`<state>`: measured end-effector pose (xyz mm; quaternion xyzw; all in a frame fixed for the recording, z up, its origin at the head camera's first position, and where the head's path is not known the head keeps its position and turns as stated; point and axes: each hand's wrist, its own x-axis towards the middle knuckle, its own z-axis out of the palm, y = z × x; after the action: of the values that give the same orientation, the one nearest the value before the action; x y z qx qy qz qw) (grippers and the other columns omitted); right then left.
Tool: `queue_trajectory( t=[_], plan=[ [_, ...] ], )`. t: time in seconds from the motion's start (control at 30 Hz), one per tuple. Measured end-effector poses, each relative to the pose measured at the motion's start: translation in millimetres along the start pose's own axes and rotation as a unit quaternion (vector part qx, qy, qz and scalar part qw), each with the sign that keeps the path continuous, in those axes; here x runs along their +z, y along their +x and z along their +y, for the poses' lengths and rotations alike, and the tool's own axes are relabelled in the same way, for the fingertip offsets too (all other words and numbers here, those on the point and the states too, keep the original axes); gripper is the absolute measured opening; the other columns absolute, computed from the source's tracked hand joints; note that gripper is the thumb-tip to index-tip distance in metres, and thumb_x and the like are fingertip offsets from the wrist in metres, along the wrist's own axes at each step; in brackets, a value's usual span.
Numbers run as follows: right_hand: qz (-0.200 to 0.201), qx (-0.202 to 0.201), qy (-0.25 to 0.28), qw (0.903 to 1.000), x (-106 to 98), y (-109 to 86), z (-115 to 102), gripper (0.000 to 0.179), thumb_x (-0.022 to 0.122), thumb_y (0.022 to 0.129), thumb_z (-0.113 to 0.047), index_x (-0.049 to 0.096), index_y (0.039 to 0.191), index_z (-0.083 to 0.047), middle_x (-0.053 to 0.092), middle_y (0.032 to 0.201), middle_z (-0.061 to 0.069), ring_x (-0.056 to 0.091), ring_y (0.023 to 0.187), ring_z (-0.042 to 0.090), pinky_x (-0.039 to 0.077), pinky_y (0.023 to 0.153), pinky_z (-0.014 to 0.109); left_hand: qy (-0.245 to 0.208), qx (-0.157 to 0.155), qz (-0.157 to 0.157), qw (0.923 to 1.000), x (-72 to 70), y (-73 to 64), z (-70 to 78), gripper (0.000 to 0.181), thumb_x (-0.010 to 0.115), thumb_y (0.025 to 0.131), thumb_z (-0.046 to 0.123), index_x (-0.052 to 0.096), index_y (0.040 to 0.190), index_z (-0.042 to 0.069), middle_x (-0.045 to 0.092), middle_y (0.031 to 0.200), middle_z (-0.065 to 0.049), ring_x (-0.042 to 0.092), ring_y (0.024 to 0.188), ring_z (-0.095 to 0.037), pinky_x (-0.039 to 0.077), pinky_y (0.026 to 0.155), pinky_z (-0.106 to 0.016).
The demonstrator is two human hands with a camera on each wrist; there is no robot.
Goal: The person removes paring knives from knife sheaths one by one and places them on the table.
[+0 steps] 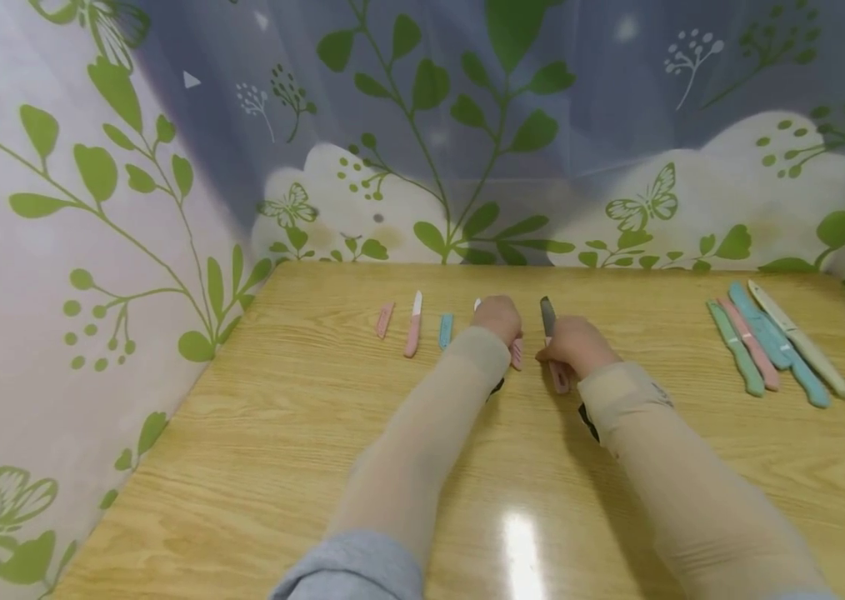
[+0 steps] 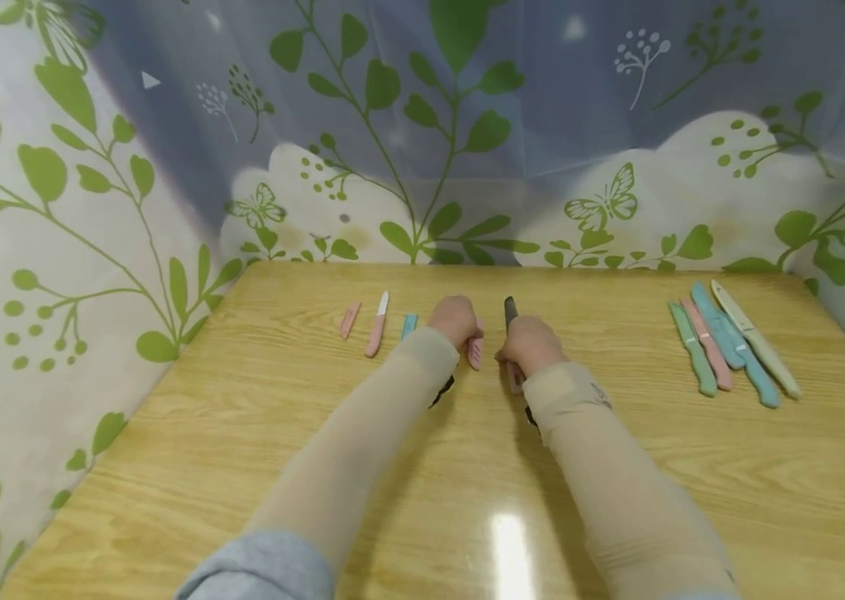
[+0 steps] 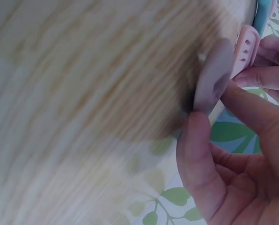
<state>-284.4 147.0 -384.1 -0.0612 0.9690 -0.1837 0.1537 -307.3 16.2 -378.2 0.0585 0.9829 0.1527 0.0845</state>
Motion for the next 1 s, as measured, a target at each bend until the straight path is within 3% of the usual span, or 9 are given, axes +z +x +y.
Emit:
queue_trajectory(
  t=[0.13,0.27,0.47,0.7,1.0],
  plan=[
    [0.003,-0.009,0.000,1.0000,-0.1,0.6,1.7,0.027,0.071,0.086,-0.019,0.064,0.077,0.006,0.066,0.074,0.017,0.058,0.062,0.021,0.050,0.069,0.035,-0.011,0.001,0.002,0.9999,-1.0,-1.1,-0.2,0.014,0.060,0.092,0.012,0.072,0.092,0.005,0.072,0.101,-0.008,0.068,0.086,-0.016,0.052,0.084,-0.022],
    [-0.013,-0.001,0.018,0.9998,-0.5,1.4,3.9,0.025,0.068,0.087,-0.016,0.063,0.075,0.006,0.063,0.063,0.012,0.055,0.051,0.017,0.048,0.055,0.030,-0.022,0.008,0.008,0.9997,-2.6,-2.0,-0.5,0.018,0.054,0.093,0.009,0.071,0.090,0.004,0.072,0.101,-0.009,0.067,0.089,-0.019,0.052,0.085,-0.024],
    [-0.015,-0.003,0.019,0.9997,-0.9,0.9,4.4,0.025,0.068,0.088,-0.016,0.062,0.076,0.005,0.062,0.066,0.012,0.052,0.051,0.015,0.044,0.052,0.026,0.028,0.001,0.015,0.9995,-0.6,3.4,-0.9,0.024,0.049,0.096,0.010,0.072,0.093,0.007,0.072,0.106,-0.006,0.066,0.098,-0.017,0.050,0.088,-0.024],
    [-0.029,0.003,0.036,0.9989,-0.6,1.4,5.1,0.024,0.068,0.089,-0.015,0.063,0.074,0.004,0.056,0.052,0.004,0.050,0.041,0.012,0.044,0.046,0.024,0.015,-0.012,0.006,0.9998,1.6,6.8,-2.7,0.025,0.048,0.097,0.009,0.073,0.092,0.008,0.072,0.105,-0.005,0.066,0.097,-0.016,0.052,0.086,-0.023],
    [-0.007,0.013,0.033,0.9994,-3.8,-6.7,9.8,0.036,0.068,0.089,-0.030,0.061,0.069,-0.001,0.059,0.067,0.010,0.053,0.062,0.019,0.045,0.063,0.032,-0.002,-0.009,0.005,0.9999,-0.8,-2.9,-1.9,0.030,0.049,0.096,0.008,0.076,0.084,0.007,0.073,0.104,-0.005,0.066,0.100,-0.014,0.047,0.093,-0.019]
  ],
)
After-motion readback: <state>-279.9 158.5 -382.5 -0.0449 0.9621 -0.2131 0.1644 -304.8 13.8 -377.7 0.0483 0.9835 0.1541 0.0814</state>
